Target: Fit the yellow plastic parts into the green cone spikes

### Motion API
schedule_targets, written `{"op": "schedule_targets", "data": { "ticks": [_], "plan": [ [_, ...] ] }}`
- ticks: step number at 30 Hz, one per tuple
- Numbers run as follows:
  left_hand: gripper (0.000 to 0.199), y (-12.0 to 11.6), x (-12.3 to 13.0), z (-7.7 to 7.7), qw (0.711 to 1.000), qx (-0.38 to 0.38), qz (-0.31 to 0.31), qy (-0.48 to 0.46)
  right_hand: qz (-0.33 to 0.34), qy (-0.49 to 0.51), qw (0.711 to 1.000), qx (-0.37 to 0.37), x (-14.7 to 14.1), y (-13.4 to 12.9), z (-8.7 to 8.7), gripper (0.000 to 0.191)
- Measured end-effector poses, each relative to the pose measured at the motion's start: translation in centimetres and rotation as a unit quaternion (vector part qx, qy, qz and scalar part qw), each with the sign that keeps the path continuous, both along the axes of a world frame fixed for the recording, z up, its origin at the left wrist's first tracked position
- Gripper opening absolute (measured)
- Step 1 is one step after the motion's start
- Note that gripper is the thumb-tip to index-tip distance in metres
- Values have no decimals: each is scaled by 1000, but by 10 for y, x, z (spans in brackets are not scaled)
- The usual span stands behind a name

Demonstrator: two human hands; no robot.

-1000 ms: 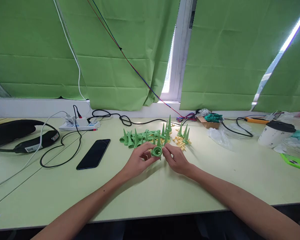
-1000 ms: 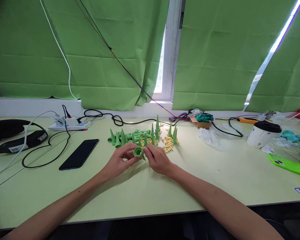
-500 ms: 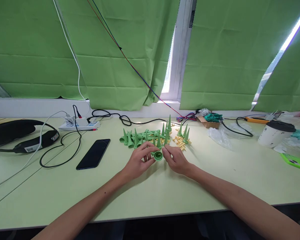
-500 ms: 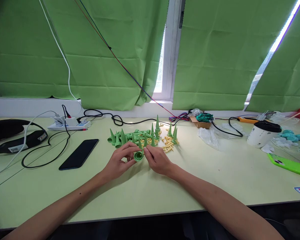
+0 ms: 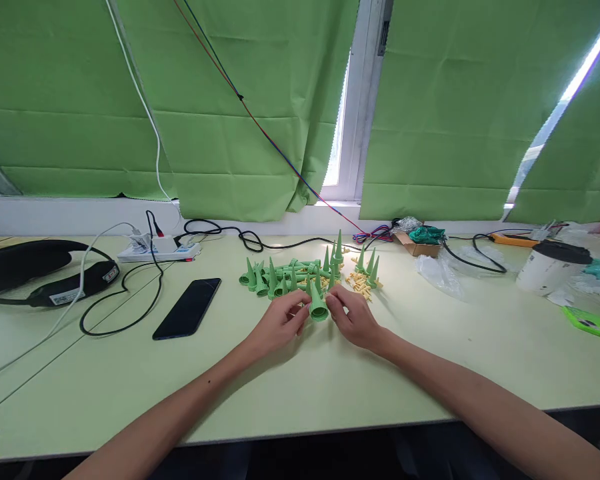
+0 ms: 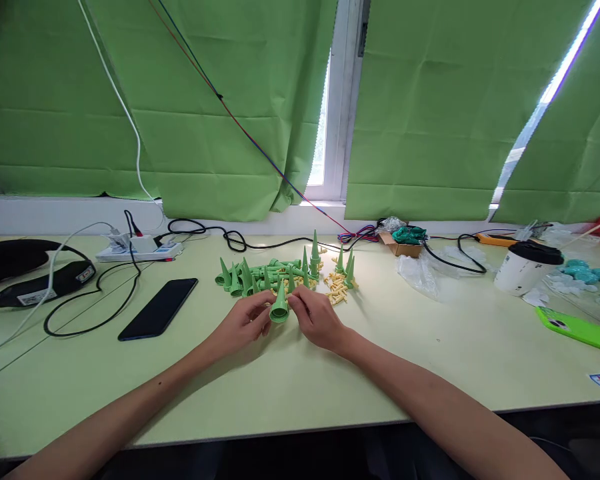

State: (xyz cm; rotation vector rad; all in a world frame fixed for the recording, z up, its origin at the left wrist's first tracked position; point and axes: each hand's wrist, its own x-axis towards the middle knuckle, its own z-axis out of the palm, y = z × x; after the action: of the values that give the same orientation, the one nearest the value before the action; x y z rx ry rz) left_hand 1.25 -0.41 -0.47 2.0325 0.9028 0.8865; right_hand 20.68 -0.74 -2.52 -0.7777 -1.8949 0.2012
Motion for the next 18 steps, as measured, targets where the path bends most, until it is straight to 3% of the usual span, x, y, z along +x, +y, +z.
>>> {"op": "schedule_targets", "data": {
  "ticks": [4,10,18],
  "plan": [
    [39,1,0,0,997,-75,-12,-14,2,3,1000,-7,1,1,-1,31],
    [47,5,-1,0,987,-145,-35,-55,-1,-4,1000,-12,1,2,-2,31],
    [44,2,-1,4,988,-144,-45,-37,20,-2,1000,-3,1,2,-1,25]
  ]
}}
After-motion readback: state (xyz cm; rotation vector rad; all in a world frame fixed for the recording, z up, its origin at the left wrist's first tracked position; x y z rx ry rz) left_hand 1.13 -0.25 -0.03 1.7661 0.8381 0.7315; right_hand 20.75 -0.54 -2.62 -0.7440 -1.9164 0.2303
